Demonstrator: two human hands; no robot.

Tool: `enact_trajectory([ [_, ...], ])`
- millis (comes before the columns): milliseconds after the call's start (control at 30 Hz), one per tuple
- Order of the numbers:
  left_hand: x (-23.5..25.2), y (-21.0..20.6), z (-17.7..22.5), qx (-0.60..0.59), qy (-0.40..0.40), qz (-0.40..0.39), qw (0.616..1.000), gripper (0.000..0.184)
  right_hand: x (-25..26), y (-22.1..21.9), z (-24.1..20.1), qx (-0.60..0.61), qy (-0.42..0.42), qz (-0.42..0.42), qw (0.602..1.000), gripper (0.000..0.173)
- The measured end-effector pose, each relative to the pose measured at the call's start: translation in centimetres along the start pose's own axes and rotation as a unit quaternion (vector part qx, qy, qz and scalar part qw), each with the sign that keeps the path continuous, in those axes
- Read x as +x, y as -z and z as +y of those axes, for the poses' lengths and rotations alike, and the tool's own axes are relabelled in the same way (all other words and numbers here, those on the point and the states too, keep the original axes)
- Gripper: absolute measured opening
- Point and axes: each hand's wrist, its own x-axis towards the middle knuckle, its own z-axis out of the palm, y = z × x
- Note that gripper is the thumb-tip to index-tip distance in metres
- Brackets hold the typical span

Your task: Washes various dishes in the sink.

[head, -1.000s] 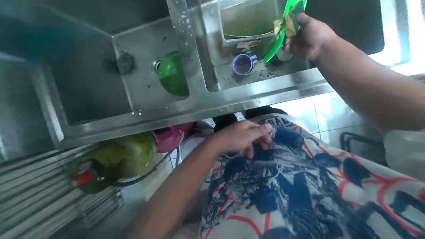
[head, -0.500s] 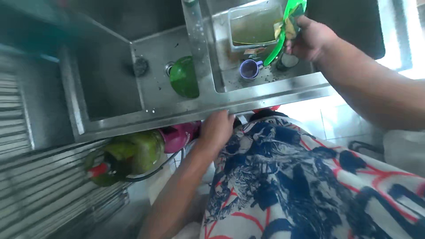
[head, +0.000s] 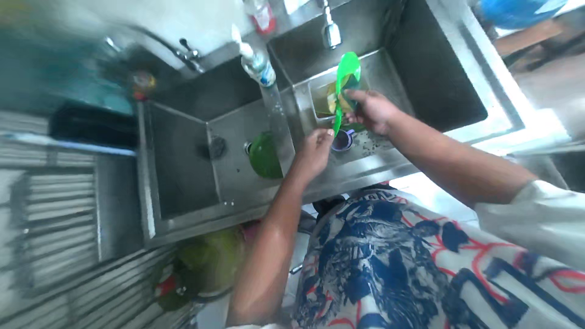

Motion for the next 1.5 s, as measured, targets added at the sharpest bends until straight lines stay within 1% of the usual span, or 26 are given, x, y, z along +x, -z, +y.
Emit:
enact_trajectory([
  [100,0.9,-1.1,0.0,-0.101,0.022,-0.026,0.994,0.042,0.5,0.6,0.2,0.019,0.012,-0.016,1.0,0.029],
  [167,1.8,-1.8,-0.5,-0.205,0.031,-0.021,0.978,0.034,0.7,1.1,0.1,0.031,-0.001,-0.013,0.999,0.03],
  [233,2.8,-2.5,-0.7,-0.292,0.046,-0.002,0.955,0.025,0.8,1.4,0.1,0.045,-0.013,-0.002,0.999,0.033],
  [300,4.1,-3.3,-1.0,-0.324,0.047,0.035,0.944,0.021,0.9,1.2,0.6,0.066,-0.028,0.014,0.997,0.036],
  [433,6.3,-5.0,-1.7,-0.295,0.012,0.113,0.949,0.018,1.1,1.1,1.8,0.102,-0.067,0.044,0.992,0.043],
  [500,7.3,-5.6,-1.6,-0.263,0.008,0.148,0.953,0.019,1.1,0.9,2.7,0.08,-0.073,0.054,0.993,0.043],
  [567,8.5,-6.0,-1.7,-0.197,0.007,0.162,0.967,0.023,1.0,0.6,3.5,0.028,-0.072,0.054,0.996,0.041],
  [667,9.7,-6.2,-2.1,-0.096,-0.018,0.149,0.984,0.024,2.4,0.4,4.3,-0.012,-0.066,0.075,0.995,0.035],
  [767,10.3,-6.5,-2.7,-0.065,-0.055,0.148,0.985,0.022,5.0,0.8,3.9,0.028,-0.068,0.096,0.993,0.032],
  [833,10.8,-6.6,-3.0,-0.061,-0.052,0.147,0.986,0.022,6.0,0.6,4.2,0.048,-0.085,0.105,0.99,0.033],
  [933,11.4,-6.4,-3.9,-0.071,-0.024,0.113,0.991,0.021,5.2,0.0,5.0,0.012,-0.096,0.098,0.991,0.034],
  [1000,11.3,-6.4,-4.4,-0.141,0.0,0.089,0.986,0.02,4.8,0.8,5.2,-0.002,-0.096,0.086,0.992,0.035],
  [1067,10.8,-6.2,-4.4,-0.219,0.044,0.057,0.973,0.02,5.1,2.0,5.2,0.007,-0.102,0.082,0.991,0.037],
  [1100,10.6,-5.9,-4.2,-0.236,0.068,0.036,0.969,0.02,5.1,2.3,5.1,0.004,-0.101,0.082,0.992,0.038],
  [1133,10.5,-5.7,-3.9,-0.229,0.088,0.015,0.969,0.021,5.1,2.5,5.0,-0.012,-0.095,0.081,0.992,0.038],
  [1200,10.3,-5.6,-3.0,-0.174,0.1,-0.016,0.979,0.025,4.7,2.2,5.3,-0.077,-0.061,0.079,0.992,0.036],
  [1267,10.0,-6.2,-2.1,-0.142,0.094,-0.011,0.985,0.028,4.5,1.8,5.9,-0.119,-0.031,0.074,0.99,0.036],
  [1300,10.0,-6.5,-1.9,-0.143,0.093,0.01,0.985,0.028,4.5,1.9,6.0,-0.121,-0.025,0.069,0.99,0.036],
  [1400,10.1,-6.9,-2.4,-0.155,0.082,0.063,0.982,0.029,3.9,2.9,5.3,-0.06,-0.047,0.065,0.995,0.035],
  [1433,10.3,-6.8,-2.8,-0.139,0.076,0.067,0.985,0.032,3.8,3.5,5.2,-0.045,-0.055,0.079,0.994,0.036],
  [1500,10.4,-6.4,-3.2,-0.053,0.066,0.055,0.995,0.037,3.7,4.5,5.3,-0.025,-0.063,0.092,0.993,0.039],
])
